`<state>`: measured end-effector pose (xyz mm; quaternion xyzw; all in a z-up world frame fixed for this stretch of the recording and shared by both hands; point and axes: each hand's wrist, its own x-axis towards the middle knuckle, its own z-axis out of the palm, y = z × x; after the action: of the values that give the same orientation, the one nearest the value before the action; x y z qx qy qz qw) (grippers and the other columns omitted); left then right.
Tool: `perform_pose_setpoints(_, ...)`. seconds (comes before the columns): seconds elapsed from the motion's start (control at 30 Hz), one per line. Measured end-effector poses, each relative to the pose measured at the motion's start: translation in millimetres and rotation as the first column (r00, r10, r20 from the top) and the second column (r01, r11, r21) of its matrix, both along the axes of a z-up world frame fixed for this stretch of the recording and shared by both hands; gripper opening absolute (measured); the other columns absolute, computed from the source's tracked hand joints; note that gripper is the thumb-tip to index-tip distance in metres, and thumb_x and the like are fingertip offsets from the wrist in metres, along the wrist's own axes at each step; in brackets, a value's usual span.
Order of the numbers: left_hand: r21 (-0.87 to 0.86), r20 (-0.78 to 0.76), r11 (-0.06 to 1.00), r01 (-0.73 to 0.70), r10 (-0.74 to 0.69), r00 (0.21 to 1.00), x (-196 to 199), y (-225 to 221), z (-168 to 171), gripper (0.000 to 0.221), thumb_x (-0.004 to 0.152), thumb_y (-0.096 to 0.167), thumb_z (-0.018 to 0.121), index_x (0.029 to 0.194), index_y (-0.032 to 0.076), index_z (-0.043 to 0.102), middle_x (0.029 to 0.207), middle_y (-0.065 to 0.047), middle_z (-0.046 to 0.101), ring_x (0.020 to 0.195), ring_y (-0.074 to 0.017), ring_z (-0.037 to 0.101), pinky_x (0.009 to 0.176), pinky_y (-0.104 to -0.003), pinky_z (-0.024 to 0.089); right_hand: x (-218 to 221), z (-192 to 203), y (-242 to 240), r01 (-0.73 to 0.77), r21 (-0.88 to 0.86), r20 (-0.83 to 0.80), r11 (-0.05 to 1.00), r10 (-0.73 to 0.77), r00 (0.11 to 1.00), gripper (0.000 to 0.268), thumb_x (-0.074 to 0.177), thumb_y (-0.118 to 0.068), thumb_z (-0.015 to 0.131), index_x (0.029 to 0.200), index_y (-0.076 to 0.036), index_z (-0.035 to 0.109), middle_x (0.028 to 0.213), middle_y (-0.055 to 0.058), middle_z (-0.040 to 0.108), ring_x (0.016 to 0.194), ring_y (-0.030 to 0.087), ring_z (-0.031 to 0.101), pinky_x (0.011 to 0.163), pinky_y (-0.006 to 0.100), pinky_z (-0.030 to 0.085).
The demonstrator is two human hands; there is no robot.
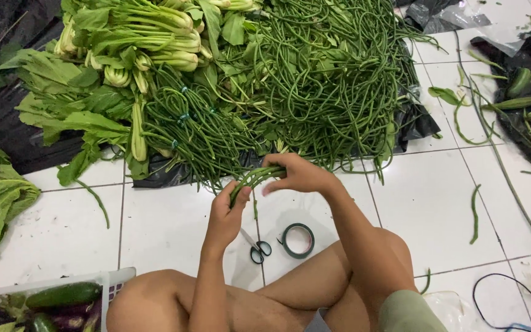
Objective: The person is selecting long beans from a large pile, aligning them into bundles, and securing them with green tape and scissors.
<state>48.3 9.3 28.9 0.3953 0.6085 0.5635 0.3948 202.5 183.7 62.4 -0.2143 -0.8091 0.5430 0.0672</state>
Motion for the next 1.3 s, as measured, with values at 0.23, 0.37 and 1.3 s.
perform_pose_setpoints(0.23,-0.039,0.022,0.999,-0.034,0.034,0.999,-3.7,5.6,-8.4,0.042,0.107,0.038,0.055,0.077,0.008,0.059,0.056,-0.001,0.043,0.057,-0.012,0.039,0.059,-0.029,0.038,-0.6,-127.8,109.0,0.265,-0.057,-0.128,0.962,-0.271,0.954,0.032,0.104,-0.031,0.067,0.12,-0.003,0.067,0.097,0.012,0.061,0.094,0.024,0.064,0.087,0.039,0.052)
perform_pose_setpoints(0.37,-0.075,0.032,0.997,-0.032,0.035,0.999,-5.9,7.4,-9.3,0.042,0.107,0.037,0.054,0.078,0.008,0.062,0.054,-0.002,0.042,0.055,-0.0112,0.037,0.058,-0.029,0.038,-1.6,-170.1,138.1,0.489,0.267,0.116,0.83,-0.532,0.839,0.043,0.105,-0.033,0.066,0.134,-0.004,0.056,0.155,0.023,0.025,0.116,0.041,0.061,0.091,0.052,0.059)
perform_pose_setpoints(1.3,-0.116,0.332,0.976,-0.184,0.213,0.919,-10.3,9.9,-28.1,0.027,0.109,0.025,0.042,0.102,0.006,0.059,0.072,0.005,0.031,0.06,-0.0056,0.029,0.058,-0.022,0.03,58.7,44.2,-36.5,0.181,0.098,-0.364,0.979,-0.134,0.922,0.021,0.099,0.009,0.051,0.114,-0.001,0.062,0.088,0.015,0.073,0.074,0.022,0.067,0.072,0.042,0.059)
